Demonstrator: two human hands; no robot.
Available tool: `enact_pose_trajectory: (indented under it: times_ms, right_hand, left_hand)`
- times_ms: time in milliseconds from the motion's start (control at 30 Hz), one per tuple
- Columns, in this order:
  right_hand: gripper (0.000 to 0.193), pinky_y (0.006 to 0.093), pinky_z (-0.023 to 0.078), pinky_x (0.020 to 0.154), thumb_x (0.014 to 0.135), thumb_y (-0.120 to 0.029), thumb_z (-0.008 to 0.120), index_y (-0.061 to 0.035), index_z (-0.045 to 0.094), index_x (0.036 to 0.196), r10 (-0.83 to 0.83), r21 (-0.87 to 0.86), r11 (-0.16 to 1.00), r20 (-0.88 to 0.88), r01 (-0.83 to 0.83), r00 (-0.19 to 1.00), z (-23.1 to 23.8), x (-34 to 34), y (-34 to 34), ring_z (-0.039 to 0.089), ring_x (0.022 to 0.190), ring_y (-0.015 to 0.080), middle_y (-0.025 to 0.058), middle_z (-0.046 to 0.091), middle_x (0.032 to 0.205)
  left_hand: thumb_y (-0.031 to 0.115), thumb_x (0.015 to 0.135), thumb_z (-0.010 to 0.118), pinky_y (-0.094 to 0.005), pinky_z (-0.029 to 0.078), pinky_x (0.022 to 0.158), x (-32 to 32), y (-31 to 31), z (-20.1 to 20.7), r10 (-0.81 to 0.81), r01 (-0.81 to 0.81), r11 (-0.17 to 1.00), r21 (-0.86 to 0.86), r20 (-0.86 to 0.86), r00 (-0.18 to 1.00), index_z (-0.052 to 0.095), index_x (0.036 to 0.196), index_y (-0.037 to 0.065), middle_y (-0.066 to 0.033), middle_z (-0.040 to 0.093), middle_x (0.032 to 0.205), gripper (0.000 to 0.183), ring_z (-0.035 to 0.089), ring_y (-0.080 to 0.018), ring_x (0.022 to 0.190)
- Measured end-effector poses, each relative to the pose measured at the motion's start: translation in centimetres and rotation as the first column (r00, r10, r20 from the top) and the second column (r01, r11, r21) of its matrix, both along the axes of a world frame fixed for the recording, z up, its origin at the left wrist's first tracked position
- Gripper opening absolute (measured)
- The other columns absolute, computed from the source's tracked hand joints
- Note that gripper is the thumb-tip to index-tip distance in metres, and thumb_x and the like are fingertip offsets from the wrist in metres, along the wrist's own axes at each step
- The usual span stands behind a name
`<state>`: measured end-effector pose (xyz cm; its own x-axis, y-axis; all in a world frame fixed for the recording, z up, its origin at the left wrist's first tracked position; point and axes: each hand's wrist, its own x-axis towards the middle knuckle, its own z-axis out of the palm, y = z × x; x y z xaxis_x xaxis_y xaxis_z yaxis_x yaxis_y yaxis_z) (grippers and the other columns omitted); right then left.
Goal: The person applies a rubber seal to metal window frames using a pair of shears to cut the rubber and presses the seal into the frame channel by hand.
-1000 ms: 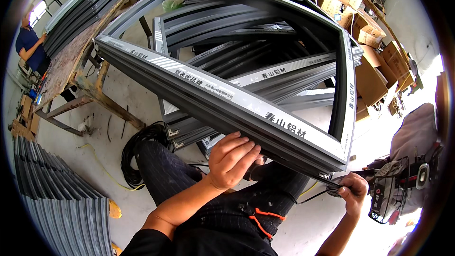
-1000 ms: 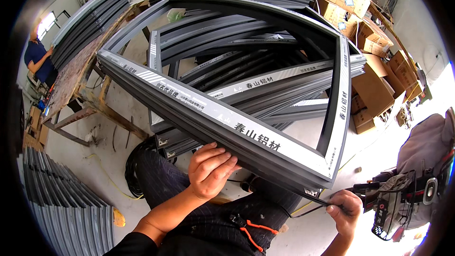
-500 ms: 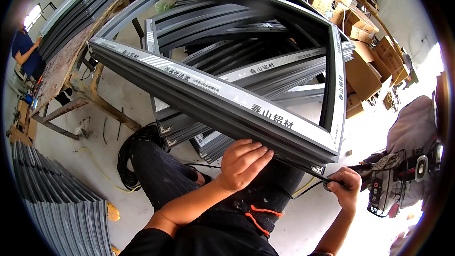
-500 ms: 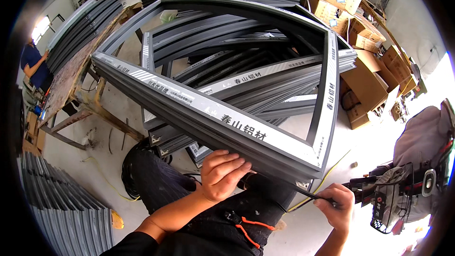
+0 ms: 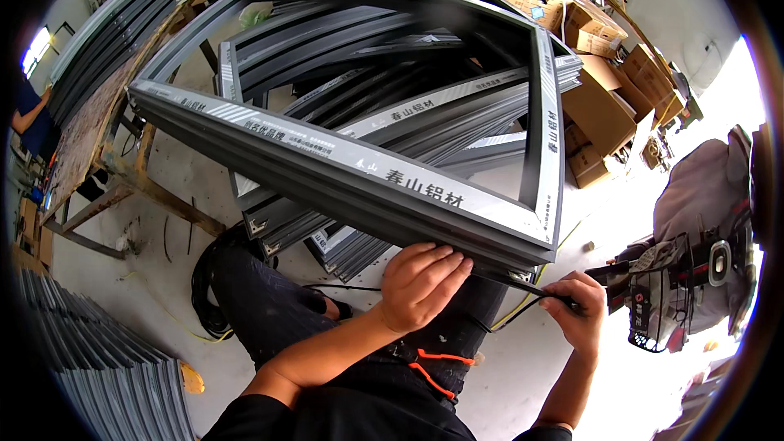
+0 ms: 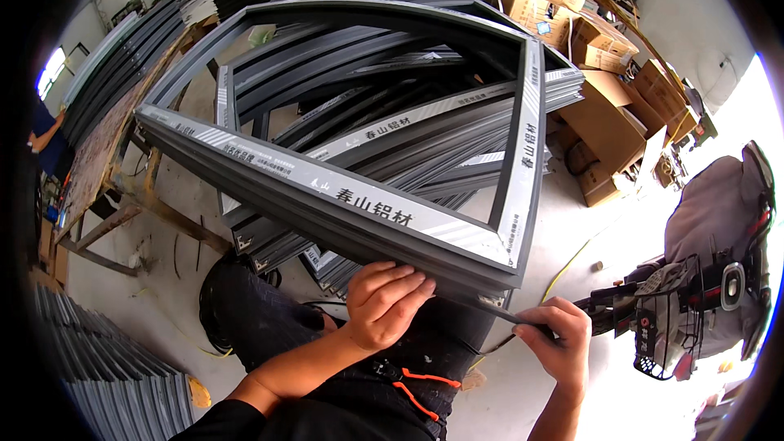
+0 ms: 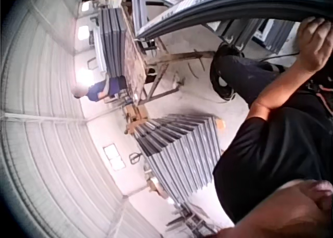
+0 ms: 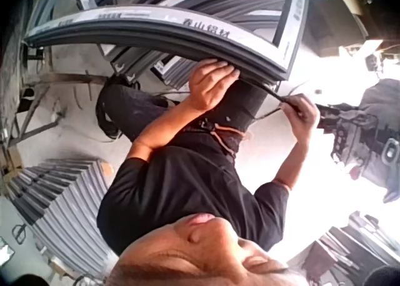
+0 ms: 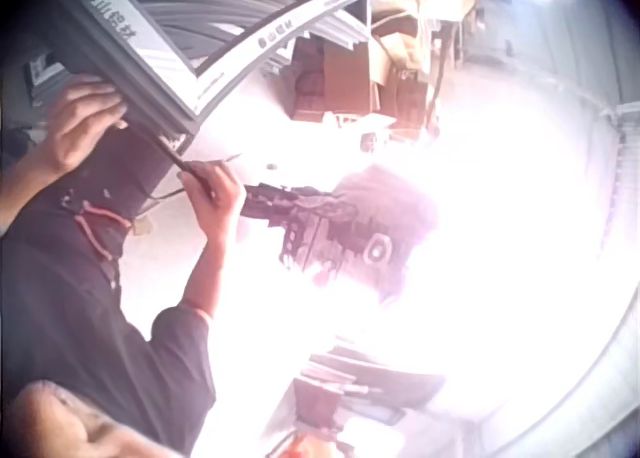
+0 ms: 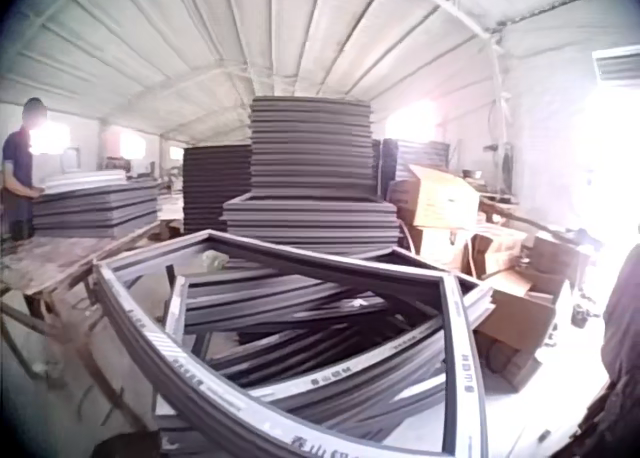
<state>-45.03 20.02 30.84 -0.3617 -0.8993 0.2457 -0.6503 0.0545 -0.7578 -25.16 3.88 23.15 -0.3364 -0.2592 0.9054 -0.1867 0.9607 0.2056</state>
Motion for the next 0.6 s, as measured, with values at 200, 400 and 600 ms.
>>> enact_pose_trajectory:
  times_ms: [200,400,600]
  right_hand:
    - [0.021,0.0248,0.039,0.051,0.062,0.005,0.076,0.0000,0.069,0.081,-0.017,-0.018,1.000,0.013,0.017,1.000,-1.0,-0.1,0.1,0.053,0.057,0.0122,0.0043,0.058,0.067]
    - [0.020,0.0263,0.042,0.053,0.066,0.002,0.075,0.0011,0.069,0.085,0.001,0.048,0.999,-0.082,0.003,0.997,-0.2,-0.3,-0.1,0.057,0.060,0.0149,0.0073,0.061,0.071]
    - [0.023,0.0295,0.040,0.052,0.067,0.000,0.075,-0.0025,0.071,0.090,0.048,0.115,0.993,-0.169,-0.028,0.985,-0.3,0.8,-0.2,0.054,0.056,0.0175,0.0056,0.058,0.068]
  left_hand:
    - [0.011,0.078,0.069,-0.0333,0.043,0.093,-1.6,2.6,0.1,-0.005,0.001,0.999,0.052,0.074,0.997,0.072,0.097,0.011,0.0026,0.062,0.105,0.018,0.057,-0.0143,0.097]
    - [0.013,0.077,0.072,-0.0327,0.047,0.086,0.0,0.5,-0.1,-0.065,0.067,0.997,-0.025,0.055,0.996,0.073,0.096,0.014,0.0026,0.063,0.101,0.019,0.059,-0.0146,0.095]
    - [0.008,0.072,0.074,-0.0362,0.050,0.085,4.7,-2.5,0.8,-0.051,0.055,0.998,-0.033,0.110,0.993,0.072,0.095,0.008,-0.0026,0.065,0.102,0.023,0.062,-0.0199,0.093]
